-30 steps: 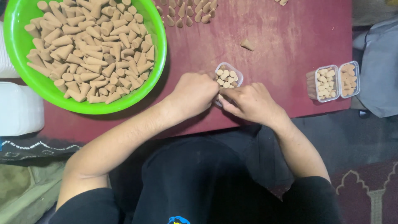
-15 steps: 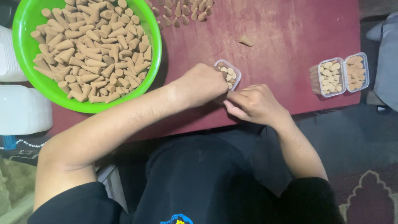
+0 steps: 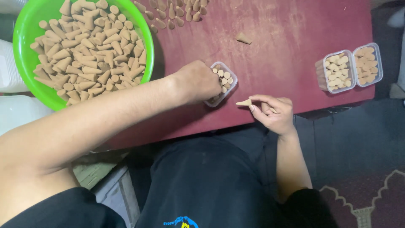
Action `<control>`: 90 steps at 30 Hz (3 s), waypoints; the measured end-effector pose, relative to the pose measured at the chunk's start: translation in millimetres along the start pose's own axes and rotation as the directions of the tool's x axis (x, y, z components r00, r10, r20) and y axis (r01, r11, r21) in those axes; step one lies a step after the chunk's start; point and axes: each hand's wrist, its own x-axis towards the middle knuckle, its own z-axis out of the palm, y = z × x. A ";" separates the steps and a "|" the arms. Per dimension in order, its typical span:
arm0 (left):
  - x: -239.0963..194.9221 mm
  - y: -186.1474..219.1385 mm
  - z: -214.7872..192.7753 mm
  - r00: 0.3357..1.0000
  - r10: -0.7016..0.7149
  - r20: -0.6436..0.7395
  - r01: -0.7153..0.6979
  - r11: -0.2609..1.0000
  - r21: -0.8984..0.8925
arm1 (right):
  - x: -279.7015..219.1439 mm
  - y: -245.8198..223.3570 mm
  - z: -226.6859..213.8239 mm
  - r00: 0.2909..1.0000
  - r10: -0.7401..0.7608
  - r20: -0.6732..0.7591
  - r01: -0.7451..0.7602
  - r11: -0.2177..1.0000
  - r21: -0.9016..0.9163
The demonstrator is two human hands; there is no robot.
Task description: Packing incense cones from a large bowl and table surface into small plastic containers.
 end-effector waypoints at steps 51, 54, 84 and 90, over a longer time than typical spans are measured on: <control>-66.5 23.0 5.0 0.838 -0.448 -0.312 0.186 0.773 -0.607 | 44.3 -84.6 70.0 0.975 -0.156 0.158 0.215 0.848 -0.485; -67.0 22.9 0.4 0.823 -0.493 -0.281 0.189 0.705 -0.684 | 50.6 -89.1 69.2 0.966 -0.142 0.214 0.233 0.837 -0.495; -55.7 56.6 24.6 0.484 -0.869 0.105 0.015 -0.112 -0.994 | 64.7 -90.8 80.7 0.956 0.265 0.125 -0.237 0.950 -0.204; -52.2 67.3 31.1 0.455 -0.867 0.205 -0.103 -0.279 -0.955 | 65.4 -93.4 81.8 0.942 0.286 0.174 -0.189 0.884 -0.426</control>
